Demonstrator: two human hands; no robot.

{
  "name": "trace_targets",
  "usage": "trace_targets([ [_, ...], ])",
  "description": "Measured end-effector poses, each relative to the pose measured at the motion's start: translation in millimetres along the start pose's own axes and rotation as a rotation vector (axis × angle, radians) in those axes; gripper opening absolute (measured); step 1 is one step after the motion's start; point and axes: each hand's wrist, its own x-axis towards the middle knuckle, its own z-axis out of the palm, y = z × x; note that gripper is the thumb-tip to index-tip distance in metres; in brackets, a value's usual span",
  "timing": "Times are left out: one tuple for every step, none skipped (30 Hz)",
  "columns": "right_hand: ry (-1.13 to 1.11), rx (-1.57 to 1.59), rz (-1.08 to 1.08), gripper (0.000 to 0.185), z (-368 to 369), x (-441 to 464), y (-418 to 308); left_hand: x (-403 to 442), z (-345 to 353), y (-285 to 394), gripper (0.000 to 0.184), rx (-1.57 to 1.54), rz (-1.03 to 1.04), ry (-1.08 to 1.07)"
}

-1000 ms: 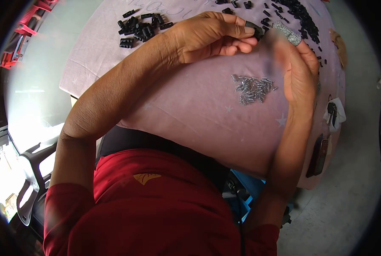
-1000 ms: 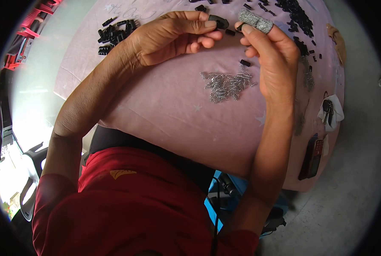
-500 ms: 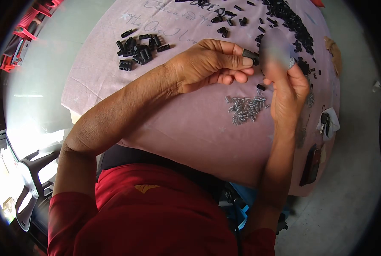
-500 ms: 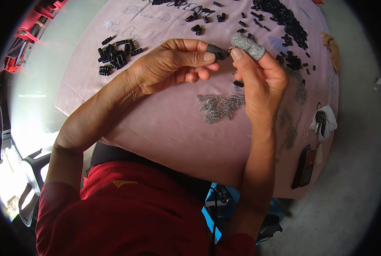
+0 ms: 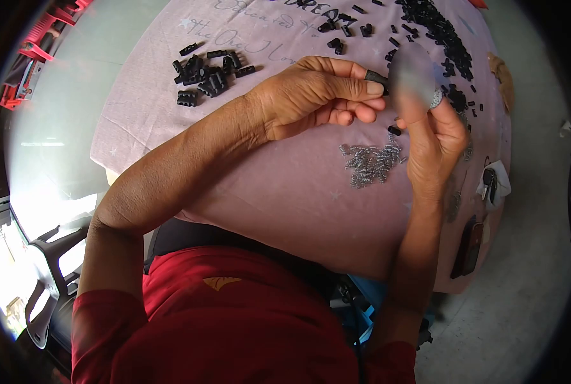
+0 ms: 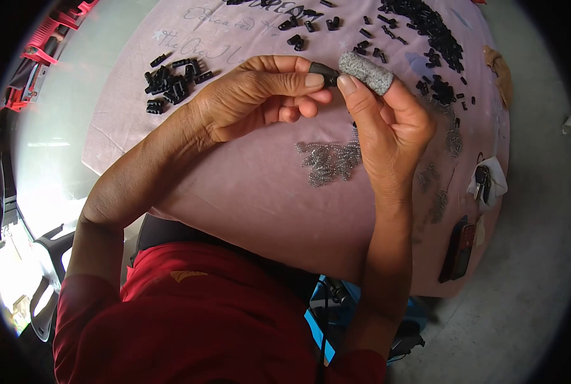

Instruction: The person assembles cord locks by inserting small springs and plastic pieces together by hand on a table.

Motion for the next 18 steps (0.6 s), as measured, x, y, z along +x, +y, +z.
trace_targets([
  [-0.002, 0.006, 0.003, 0.021, -0.5, 0.4, -0.1, 0.0, 0.1, 0.6, 0.012, 0.003, 0.001, -0.003],
  [-0.003, 0.013, 0.007, 0.022, -0.7, 0.2, 0.4, -0.2, -0.2, 1.0, 0.012, 0.005, 0.000, -0.005],
  [-0.005, 0.022, 0.012, 0.022, -0.5, -0.1, 0.8, -0.4, -0.6, 1.3, 0.012, 0.009, -0.001, -0.006],
  [-0.007, 0.014, 0.010, 0.022, -0.4, -0.3, 0.5, -0.6, -0.8, 1.5, 0.011, 0.010, -0.001, -0.002],
  [-0.010, 0.007, 0.009, 0.022, -0.2, -0.6, -0.1, -0.9, -1.2, 1.5, 0.011, 0.010, 0.000, 0.003],
  [-0.015, -0.001, 0.007, 0.022, -0.1, -0.9, -0.4, -1.3, -1.8, 1.0, 0.011, 0.009, 0.001, 0.008],
  [-0.018, -0.007, 0.007, 0.022, -0.2, -1.1, -0.3, -1.3, -2.6, 0.6, 0.011, 0.005, 0.004, 0.007],
  [-0.020, -0.012, 0.006, 0.023, -0.4, -1.1, -0.3, -1.1, -3.5, 0.3, 0.011, 0.001, 0.006, 0.006],
  [-0.022, -0.018, 0.006, 0.023, -0.4, -0.9, 0.0, -0.8, -4.2, 0.0, 0.011, -0.003, 0.008, 0.003],
  [-0.019, -0.025, -0.002, 0.022, -0.2, -0.9, 0.4, -0.7, -4.4, -0.1, 0.011, 0.000, 0.008, 0.005],
  [-0.017, -0.031, -0.010, 0.022, 0.0, -1.0, 0.8, -0.6, -4.4, 0.2, 0.011, 0.002, 0.007, 0.007],
  [-0.014, -0.037, -0.017, 0.022, 0.3, -1.3, 1.2, -0.6, -4.3, 0.1, 0.011, 0.005, 0.005, 0.008],
  [-0.008, -0.052, -0.024, 0.022, 0.5, -1.7, 1.6, -0.6, -3.8, -0.3, 0.011, 0.001, 0.002, 0.013],
  [-0.002, -0.066, -0.032, 0.022, 0.8, -2.0, 1.9, -0.7, -3.1, -0.7, 0.011, -0.002, -0.001, 0.017],
  [0.005, -0.080, -0.040, 0.021, 1.1, -2.3, 2.3, -0.9, -2.6, -1.0, 0.012, -0.005, -0.004, 0.022],
  [0.008, -0.093, -0.053, 0.021, 0.8, -2.2, 3.1, -0.5, -2.4, -1.2, 0.012, -0.011, -0.006, 0.014],
  [0.010, -0.106, -0.066, 0.021, 1.0, -2.2, 3.5, -0.6, -2.4, -1.5, 0.012, -0.019, -0.007, 0.006],
  [0.012, -0.120, -0.078, 0.021, 1.3, -2.3, 3.9, -0.6, -2.4, -1.7, 0.012, -0.027, -0.008, -0.001],
])
